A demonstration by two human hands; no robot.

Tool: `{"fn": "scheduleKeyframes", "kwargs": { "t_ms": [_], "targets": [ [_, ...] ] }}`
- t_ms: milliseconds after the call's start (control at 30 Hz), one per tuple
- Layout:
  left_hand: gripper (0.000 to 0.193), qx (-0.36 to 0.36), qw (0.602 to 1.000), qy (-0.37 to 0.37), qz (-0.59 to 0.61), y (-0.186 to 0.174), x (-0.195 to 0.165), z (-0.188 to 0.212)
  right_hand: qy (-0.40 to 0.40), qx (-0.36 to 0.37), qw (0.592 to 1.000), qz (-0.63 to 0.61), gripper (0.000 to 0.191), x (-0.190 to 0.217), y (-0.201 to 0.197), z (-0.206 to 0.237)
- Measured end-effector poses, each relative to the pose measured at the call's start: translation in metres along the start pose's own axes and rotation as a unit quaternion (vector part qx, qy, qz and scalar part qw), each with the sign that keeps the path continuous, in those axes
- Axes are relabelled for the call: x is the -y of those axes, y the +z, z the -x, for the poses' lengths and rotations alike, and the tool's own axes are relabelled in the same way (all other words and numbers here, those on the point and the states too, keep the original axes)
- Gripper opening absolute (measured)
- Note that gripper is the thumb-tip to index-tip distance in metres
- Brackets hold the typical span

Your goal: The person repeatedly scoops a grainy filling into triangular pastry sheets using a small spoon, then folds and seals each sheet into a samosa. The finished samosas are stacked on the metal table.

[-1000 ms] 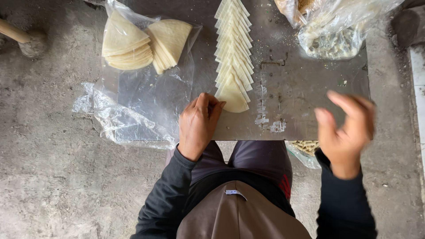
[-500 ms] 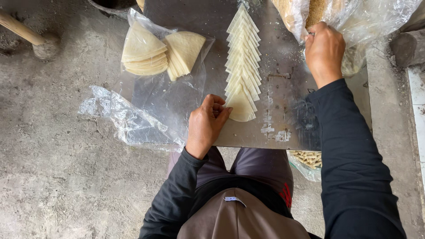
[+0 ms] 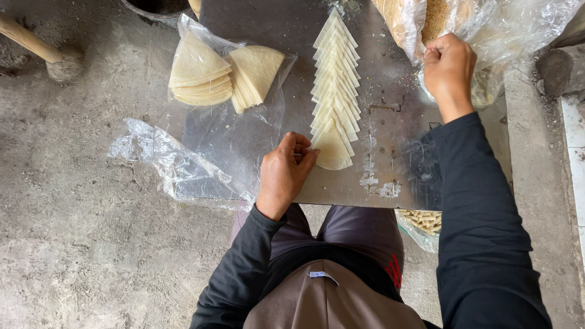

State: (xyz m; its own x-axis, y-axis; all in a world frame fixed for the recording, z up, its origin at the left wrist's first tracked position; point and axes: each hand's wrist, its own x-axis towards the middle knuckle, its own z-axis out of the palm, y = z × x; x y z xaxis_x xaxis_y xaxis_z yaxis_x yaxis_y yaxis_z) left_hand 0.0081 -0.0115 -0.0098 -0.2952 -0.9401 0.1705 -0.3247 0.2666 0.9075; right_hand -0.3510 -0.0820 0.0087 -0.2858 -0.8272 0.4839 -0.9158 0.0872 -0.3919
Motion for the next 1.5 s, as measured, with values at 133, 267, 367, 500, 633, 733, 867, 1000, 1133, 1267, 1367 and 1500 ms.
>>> {"fn": "scheduleKeyframes", "kwargs": {
  "t_ms": [133,267,367,500,633,733,867,1000,1133,1267,1367,1500],
  "targets": [
    [0.025,-0.003,1.000,0.008,-0.002,0.000,0.001,0.000,0.162,0.033,0.966,-0.196,0.006,0.002,-0.006,-0.001],
    [0.024,-0.005,1.000,0.013,-0.007,0.000,0.001,-0.001,0.214,0.023,0.950,-0.225,0.011,0.003,-0.014,-0.005],
    [0.023,-0.004,1.000,0.008,-0.004,0.000,0.000,0.000,0.192,0.014,0.947,-0.257,0.009,0.001,-0.020,-0.004],
    [0.023,-0.008,1.000,0.012,-0.011,0.000,-0.002,-0.001,0.005,-0.047,0.998,-0.038,0.011,-0.005,-0.021,0.003],
    [0.023,-0.010,1.000,0.012,-0.009,-0.001,-0.003,0.001,-0.144,-0.033,0.979,0.139,0.019,-0.003,-0.008,0.008],
    [0.022,-0.012,1.000,0.014,-0.009,-0.001,-0.004,0.001,-0.168,-0.046,0.983,0.056,0.010,-0.005,-0.007,0.012],
    [0.022,-0.013,1.000,0.011,-0.010,-0.002,-0.004,0.002,-0.064,0.002,0.998,0.024,0.013,-0.006,-0.012,0.006],
    [0.022,-0.015,1.000,0.019,-0.004,-0.002,-0.004,0.002,-0.053,-0.003,0.998,0.031,0.014,-0.010,-0.019,0.004],
    [0.021,-0.009,1.000,0.009,-0.013,-0.001,-0.003,0.001,-0.115,-0.080,0.984,0.108,0.013,-0.015,-0.015,0.000],
    [0.021,-0.008,1.000,0.018,-0.009,-0.002,-0.003,0.002,-0.076,-0.074,0.986,0.131,0.012,-0.014,-0.001,-0.007],
    [0.020,-0.006,1.000,0.008,-0.013,-0.003,-0.004,0.001,-0.020,-0.033,0.999,0.035,0.010,-0.010,0.003,-0.005],
    [0.019,-0.003,1.000,0.000,-0.016,-0.003,-0.005,0.002,0.133,0.010,0.974,-0.182,0.009,-0.005,-0.002,-0.001]
  ]
}}
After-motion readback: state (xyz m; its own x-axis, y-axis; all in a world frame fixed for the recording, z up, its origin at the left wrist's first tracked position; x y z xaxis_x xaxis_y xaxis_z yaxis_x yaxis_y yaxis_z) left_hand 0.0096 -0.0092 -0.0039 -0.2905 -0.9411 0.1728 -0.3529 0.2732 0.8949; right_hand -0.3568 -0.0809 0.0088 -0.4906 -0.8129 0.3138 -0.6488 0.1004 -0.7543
